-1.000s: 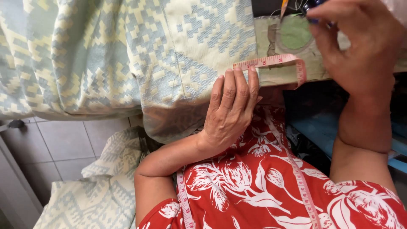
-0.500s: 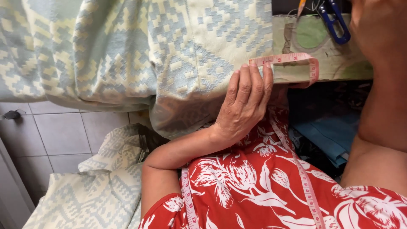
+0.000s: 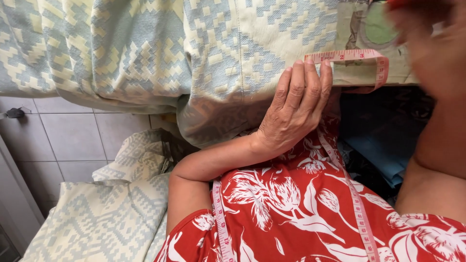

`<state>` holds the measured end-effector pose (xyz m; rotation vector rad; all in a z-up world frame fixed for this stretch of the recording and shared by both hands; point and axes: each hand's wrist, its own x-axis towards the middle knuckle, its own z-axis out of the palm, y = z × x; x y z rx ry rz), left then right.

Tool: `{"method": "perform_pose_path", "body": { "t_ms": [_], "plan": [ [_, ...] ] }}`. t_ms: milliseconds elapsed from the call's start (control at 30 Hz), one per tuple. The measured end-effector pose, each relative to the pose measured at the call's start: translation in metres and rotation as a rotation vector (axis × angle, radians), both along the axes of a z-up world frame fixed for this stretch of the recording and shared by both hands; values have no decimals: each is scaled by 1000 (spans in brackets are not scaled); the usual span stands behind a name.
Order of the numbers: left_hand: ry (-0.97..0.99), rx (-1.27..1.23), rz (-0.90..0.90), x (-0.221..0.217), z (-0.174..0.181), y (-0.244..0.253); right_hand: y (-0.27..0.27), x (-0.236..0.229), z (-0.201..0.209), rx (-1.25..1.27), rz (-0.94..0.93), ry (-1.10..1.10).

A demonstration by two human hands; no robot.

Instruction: Measuring and marking fabric with a tape measure and template, then stuffing the fabric into a yellow cover.

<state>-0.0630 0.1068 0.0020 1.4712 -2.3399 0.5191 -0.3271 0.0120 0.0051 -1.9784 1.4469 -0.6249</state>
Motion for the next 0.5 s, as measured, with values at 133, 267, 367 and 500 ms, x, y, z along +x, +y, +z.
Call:
{"method": "perform_pose_path", "body": {
  "t_ms": [133, 267, 367, 500],
  "plan": [
    [-26, 18, -4, 1, 2, -1, 4, 90, 56, -2, 244, 126],
    [51, -26, -26, 3, 5, -2, -4, 108, 50, 36, 344, 168],
    [64, -51, -16, 2, 6, -3, -10, 112, 48, 55, 347, 175],
    [46, -53, -19, 2, 5, -3, -13, 117, 50, 106, 341, 185]
  ]
}}
